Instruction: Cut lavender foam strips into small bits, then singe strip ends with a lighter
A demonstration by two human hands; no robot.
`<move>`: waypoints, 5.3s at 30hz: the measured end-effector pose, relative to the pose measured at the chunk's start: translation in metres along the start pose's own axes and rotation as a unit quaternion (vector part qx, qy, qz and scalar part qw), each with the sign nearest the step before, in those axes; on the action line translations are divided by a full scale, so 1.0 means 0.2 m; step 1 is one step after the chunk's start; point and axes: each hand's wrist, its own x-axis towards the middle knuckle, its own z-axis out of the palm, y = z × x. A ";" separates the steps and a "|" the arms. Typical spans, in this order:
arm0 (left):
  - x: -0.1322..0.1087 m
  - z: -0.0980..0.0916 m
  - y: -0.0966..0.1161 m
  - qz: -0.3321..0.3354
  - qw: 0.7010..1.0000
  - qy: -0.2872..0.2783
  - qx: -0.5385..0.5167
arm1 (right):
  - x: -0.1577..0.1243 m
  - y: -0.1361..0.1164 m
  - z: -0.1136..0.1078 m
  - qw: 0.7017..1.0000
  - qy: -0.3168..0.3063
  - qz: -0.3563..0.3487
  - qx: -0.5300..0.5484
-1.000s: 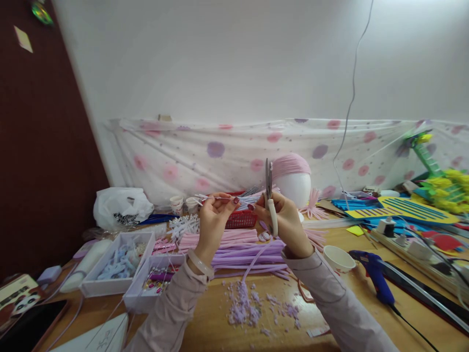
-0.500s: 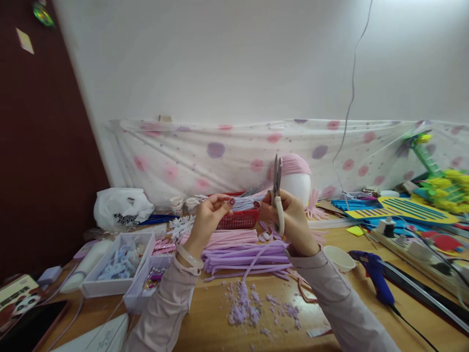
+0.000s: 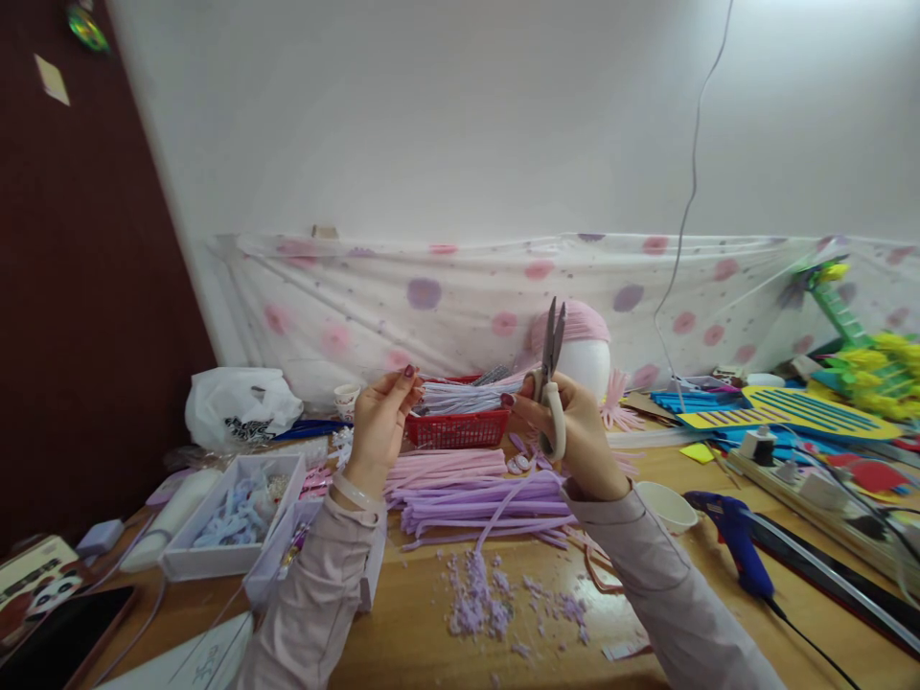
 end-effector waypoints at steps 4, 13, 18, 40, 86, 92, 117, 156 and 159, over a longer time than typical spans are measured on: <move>-0.01 0.01 -0.03 0.009 0.999 -0.022 0.032 | 0.01 0.03 -0.01 0.998 -0.028 0.039 0.036; -0.06 0.03 -0.07 0.018 0.987 -0.119 0.105 | 0.01 -0.04 0.00 0.990 -0.104 0.090 0.044; -0.08 0.05 -0.05 -0.054 0.987 -0.136 0.070 | 0.02 0.00 0.01 0.973 -0.142 0.124 0.134; -0.13 0.08 0.02 -0.004 0.979 -0.154 0.135 | 0.05 0.06 -0.02 0.986 -0.142 0.029 0.078; -0.07 -0.01 0.15 0.119 0.965 -0.162 0.168 | 0.02 0.00 -0.11 0.804 -0.145 -0.249 -0.521; -0.06 -0.02 0.14 0.115 0.967 -0.157 0.162 | 0.02 0.00 -0.11 0.801 -0.143 -0.260 -0.520; -0.06 -0.02 0.15 0.114 0.967 -0.166 0.154 | 0.02 0.01 -0.12 0.817 -0.148 -0.262 -0.492; -0.08 -0.01 0.14 0.093 0.967 -0.134 0.196 | 0.03 -0.01 -0.11 0.790 -0.110 -0.242 -0.553; -0.08 -0.01 0.14 0.095 0.967 -0.130 0.198 | 0.03 -0.02 -0.11 0.787 -0.111 -0.239 -0.559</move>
